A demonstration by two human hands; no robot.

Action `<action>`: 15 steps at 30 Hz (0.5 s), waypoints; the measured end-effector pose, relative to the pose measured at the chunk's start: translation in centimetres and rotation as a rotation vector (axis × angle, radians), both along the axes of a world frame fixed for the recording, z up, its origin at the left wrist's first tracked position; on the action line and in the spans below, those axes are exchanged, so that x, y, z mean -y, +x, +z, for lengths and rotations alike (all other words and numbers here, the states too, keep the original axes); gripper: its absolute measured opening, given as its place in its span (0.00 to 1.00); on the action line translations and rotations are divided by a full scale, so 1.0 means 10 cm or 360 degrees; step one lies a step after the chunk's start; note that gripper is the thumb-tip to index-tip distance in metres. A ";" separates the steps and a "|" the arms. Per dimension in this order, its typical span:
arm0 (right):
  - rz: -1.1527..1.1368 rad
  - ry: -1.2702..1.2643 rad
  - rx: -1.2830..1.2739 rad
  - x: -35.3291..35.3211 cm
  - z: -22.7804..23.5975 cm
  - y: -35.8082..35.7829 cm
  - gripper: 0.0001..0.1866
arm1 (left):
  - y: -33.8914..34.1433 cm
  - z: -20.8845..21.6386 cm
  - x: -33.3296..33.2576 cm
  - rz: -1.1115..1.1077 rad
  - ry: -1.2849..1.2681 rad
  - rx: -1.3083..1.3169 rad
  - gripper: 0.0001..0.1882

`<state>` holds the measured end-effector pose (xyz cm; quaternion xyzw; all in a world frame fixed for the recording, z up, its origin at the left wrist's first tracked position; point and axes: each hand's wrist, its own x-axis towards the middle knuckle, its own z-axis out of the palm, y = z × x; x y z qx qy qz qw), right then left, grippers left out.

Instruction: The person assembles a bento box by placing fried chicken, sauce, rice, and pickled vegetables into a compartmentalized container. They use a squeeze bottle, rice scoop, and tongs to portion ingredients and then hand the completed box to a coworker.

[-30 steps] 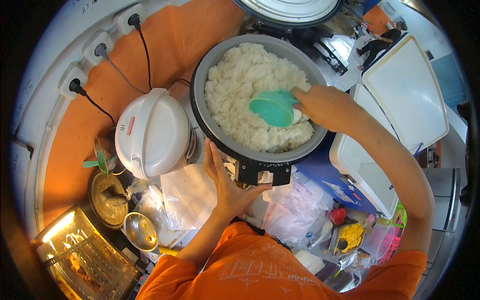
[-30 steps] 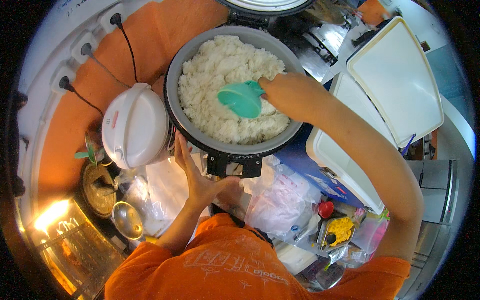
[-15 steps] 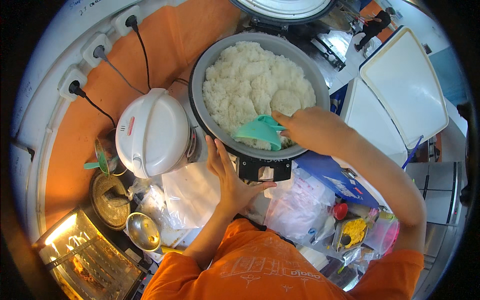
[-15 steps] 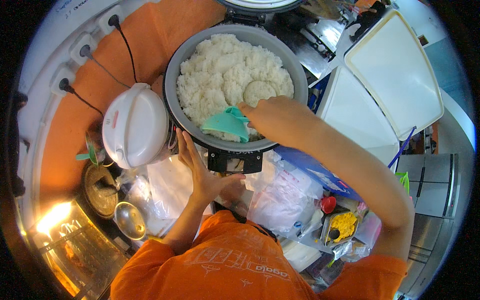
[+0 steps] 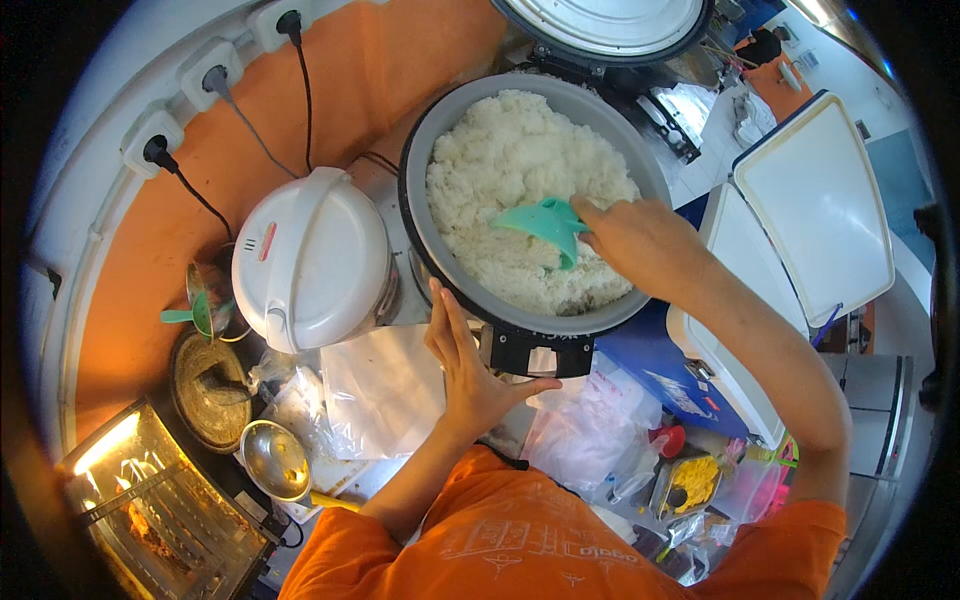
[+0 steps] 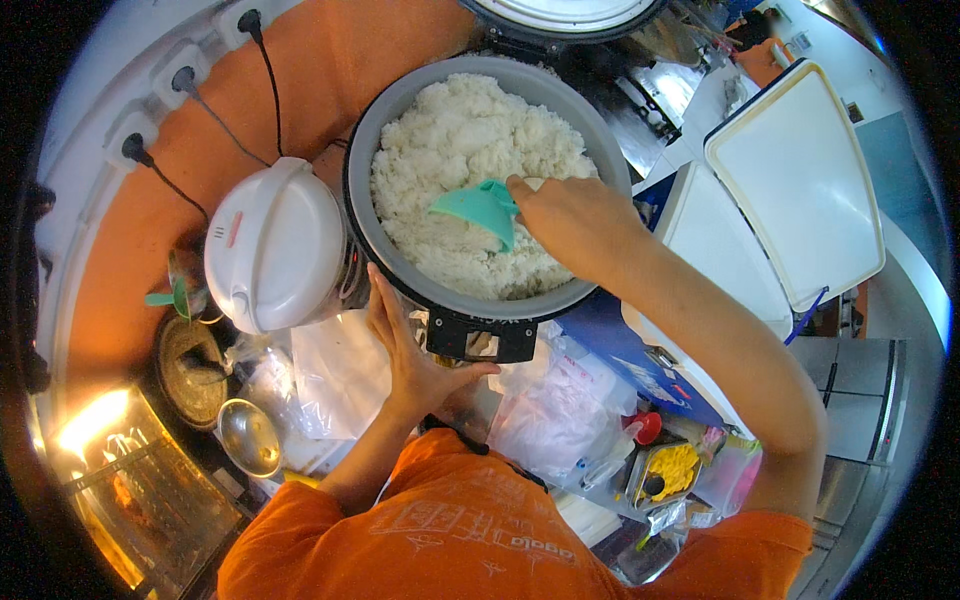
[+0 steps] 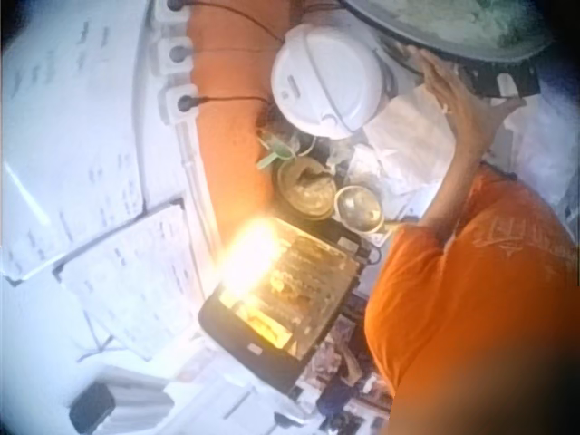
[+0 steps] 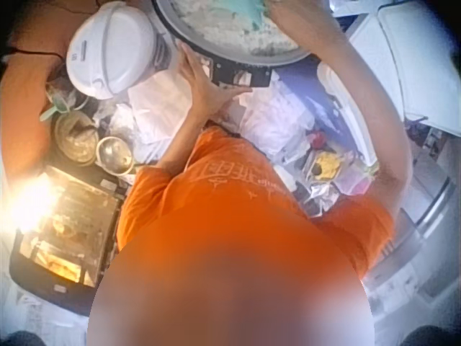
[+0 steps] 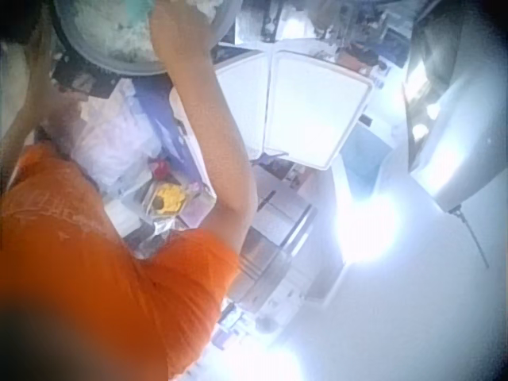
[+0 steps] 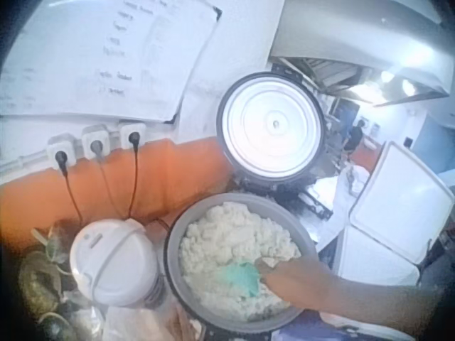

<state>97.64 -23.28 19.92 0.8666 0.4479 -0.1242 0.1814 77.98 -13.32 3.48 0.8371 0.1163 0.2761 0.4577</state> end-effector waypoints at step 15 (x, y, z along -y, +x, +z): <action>-0.0078 0.0017 -0.0772 0.20 0.15 0.22 0.22 | -0.01 0.02 0.00 0.0014 -0.0016 -0.0078 0.84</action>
